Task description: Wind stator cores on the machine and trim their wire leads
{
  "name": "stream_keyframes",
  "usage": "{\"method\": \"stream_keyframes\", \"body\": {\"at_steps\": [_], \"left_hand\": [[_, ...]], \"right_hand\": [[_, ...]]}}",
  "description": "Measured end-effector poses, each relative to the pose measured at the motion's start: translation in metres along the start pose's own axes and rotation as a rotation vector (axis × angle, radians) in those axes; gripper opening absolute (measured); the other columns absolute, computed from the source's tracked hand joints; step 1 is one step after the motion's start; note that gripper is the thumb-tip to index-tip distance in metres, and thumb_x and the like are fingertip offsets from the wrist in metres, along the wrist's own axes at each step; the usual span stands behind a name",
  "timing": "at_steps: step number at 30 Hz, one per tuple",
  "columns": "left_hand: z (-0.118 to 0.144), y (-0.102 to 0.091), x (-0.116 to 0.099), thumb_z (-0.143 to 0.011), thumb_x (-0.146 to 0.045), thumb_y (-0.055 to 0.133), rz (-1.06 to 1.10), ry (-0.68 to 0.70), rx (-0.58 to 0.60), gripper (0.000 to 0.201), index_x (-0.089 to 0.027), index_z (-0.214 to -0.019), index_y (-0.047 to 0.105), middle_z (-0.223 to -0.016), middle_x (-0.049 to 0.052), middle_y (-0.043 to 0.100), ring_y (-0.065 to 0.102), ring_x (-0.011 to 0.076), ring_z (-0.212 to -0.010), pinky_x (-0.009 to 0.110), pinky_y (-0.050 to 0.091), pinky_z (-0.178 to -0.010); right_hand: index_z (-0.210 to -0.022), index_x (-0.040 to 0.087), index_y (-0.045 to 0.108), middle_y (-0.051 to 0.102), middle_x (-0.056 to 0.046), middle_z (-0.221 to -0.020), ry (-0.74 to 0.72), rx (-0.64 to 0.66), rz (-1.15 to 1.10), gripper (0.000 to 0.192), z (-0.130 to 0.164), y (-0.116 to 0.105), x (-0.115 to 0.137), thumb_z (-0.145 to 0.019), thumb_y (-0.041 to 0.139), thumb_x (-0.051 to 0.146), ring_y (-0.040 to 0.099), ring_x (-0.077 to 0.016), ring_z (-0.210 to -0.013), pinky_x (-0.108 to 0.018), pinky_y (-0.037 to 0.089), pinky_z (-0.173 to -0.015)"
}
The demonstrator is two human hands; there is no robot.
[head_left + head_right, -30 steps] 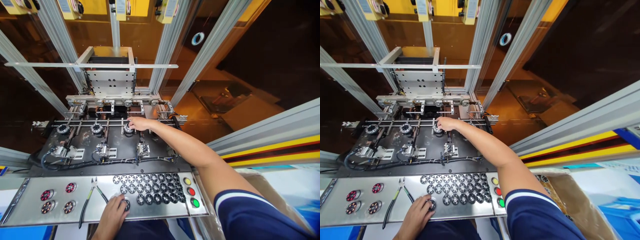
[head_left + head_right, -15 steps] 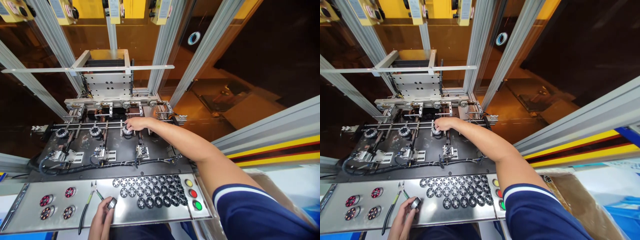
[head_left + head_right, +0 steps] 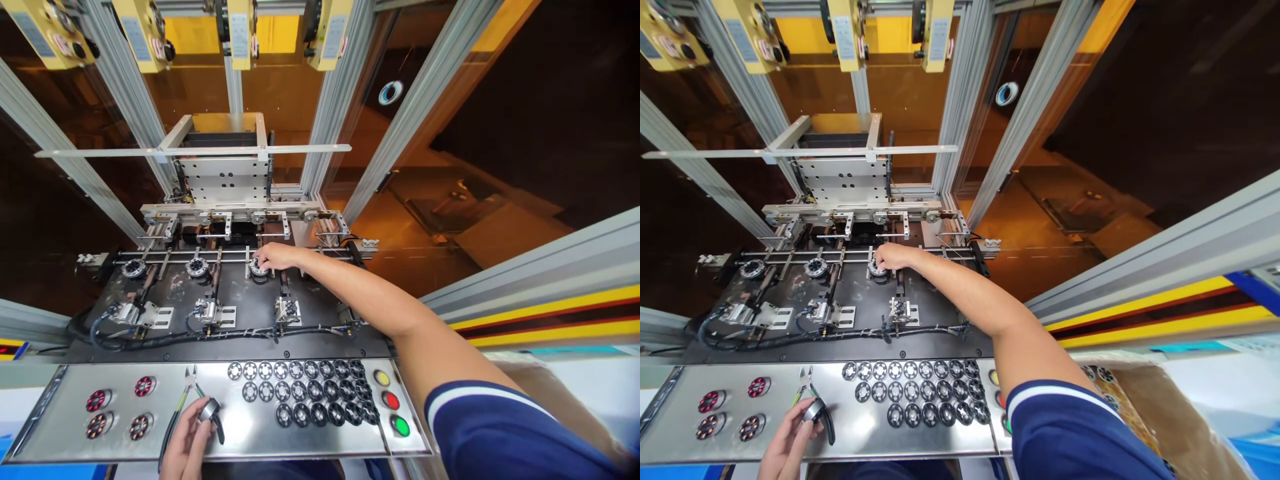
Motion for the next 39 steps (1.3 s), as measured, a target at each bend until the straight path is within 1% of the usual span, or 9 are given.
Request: {"method": "stream_keyframes", "body": {"at_steps": [6,9,13,16,19,21,24,30,39], "left_hand": [[-0.006,-0.010,-0.023,-0.078,-0.061,0.069,0.051,0.022,0.003,0.052,-0.022,-0.111,0.070,-0.100,0.005,0.075,0.070,0.0183,-0.082,0.024,0.054,-0.079],[-0.012,-0.018,-0.042,-0.079,-0.058,0.070,0.060,0.041,0.022,0.049,-0.021,-0.111,0.071,-0.103,0.005,0.075,0.071,0.0185,-0.080,0.025,0.055,-0.081],[-0.018,-0.019,-0.078,-0.078,-0.054,0.074,0.123,0.136,0.131,0.045,-0.019,-0.105,0.069,-0.102,0.008,0.074,0.069,0.0204,-0.086,0.028,0.055,-0.081],[-0.016,-0.019,-0.099,-0.077,-0.050,0.076,0.198,0.191,0.239,0.039,-0.019,-0.096,0.064,-0.098,0.009,0.073,0.068,0.0205,-0.084,0.029,0.055,-0.076],[-0.007,-0.021,-0.115,-0.080,-0.049,0.074,0.249,0.238,0.324,0.035,-0.020,-0.090,0.059,-0.097,0.009,0.073,0.067,0.0194,-0.082,0.028,0.053,-0.074],[0.001,-0.020,-0.123,-0.081,-0.048,0.074,0.255,0.270,0.379,0.033,-0.020,-0.088,0.058,-0.097,0.009,0.072,0.067,0.0202,-0.086,0.028,0.052,-0.077],[0.009,-0.016,-0.130,-0.080,-0.046,0.076,0.276,0.314,0.418,0.031,-0.020,-0.089,0.061,-0.096,0.008,0.071,0.066,0.0207,-0.090,0.028,0.051,-0.079],[0.007,-0.001,-0.113,-0.076,-0.043,0.079,0.365,0.233,0.418,0.034,-0.020,-0.098,0.066,-0.084,0.004,0.071,0.067,0.0180,-0.075,0.027,0.054,-0.070],[0.020,-0.003,-0.152,-0.085,-0.027,0.070,-0.254,0.767,0.402,0.028,-0.028,-0.113,0.075,-0.112,0.007,0.074,0.071,0.0234,-0.104,0.028,0.056,-0.090]], "right_hand": [[-0.125,0.015,0.068,0.055,-0.013,-0.146,0.049,-0.054,0.055,0.038,0.034,-0.002,0.019,-0.088,0.062,0.007,0.046,-0.0289,-0.140,-0.048,0.040,-0.115],[-0.128,0.018,0.068,0.053,-0.011,-0.149,0.055,-0.037,0.050,0.056,0.045,0.001,0.024,-0.079,0.056,-0.007,0.044,-0.0281,-0.142,-0.046,0.040,-0.115],[-0.123,0.014,0.070,0.058,-0.018,-0.143,0.043,-0.100,0.016,0.048,0.046,-0.019,0.051,-0.081,0.055,-0.005,0.048,-0.0328,-0.139,-0.054,0.042,-0.111],[-0.130,0.014,0.063,0.056,-0.020,-0.143,-0.017,-0.236,-0.044,0.040,0.054,-0.043,0.110,-0.091,0.058,0.010,0.049,-0.0304,-0.138,-0.055,0.039,-0.114],[-0.135,0.019,0.057,0.061,-0.014,-0.137,-0.214,-0.316,-0.196,0.058,0.080,-0.045,0.199,-0.084,0.076,0.038,0.056,-0.0239,-0.128,-0.041,0.046,-0.110],[-0.133,0.016,0.058,0.067,-0.014,-0.122,-0.420,-0.390,-0.455,0.062,0.105,-0.041,0.255,-0.080,0.079,0.042,0.063,-0.0226,-0.113,-0.036,0.053,-0.099],[-0.125,0.018,0.065,0.071,-0.010,-0.101,-0.462,-0.548,-0.609,0.037,0.130,-0.027,0.294,-0.090,0.068,0.031,0.066,-0.0185,-0.092,-0.031,0.056,-0.084],[-0.113,0.019,0.071,0.072,-0.010,-0.095,-0.213,-0.844,-0.714,0.028,0.158,-0.015,0.282,-0.086,0.071,0.026,0.067,-0.0189,-0.087,-0.032,0.057,-0.078],[-0.101,0.017,0.079,0.060,-0.013,-0.141,-0.104,-0.244,-1.050,0.028,0.134,0.012,0.249,-0.093,0.064,0.039,0.058,-0.0226,-0.130,-0.033,0.042,-0.111]]}}
Point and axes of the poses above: each hand's wrist, its own z-axis away from the middle knuckle, its own y-axis out of the palm, x = y × z, the point moved 10 cm from there along -z, towards the middle knuckle
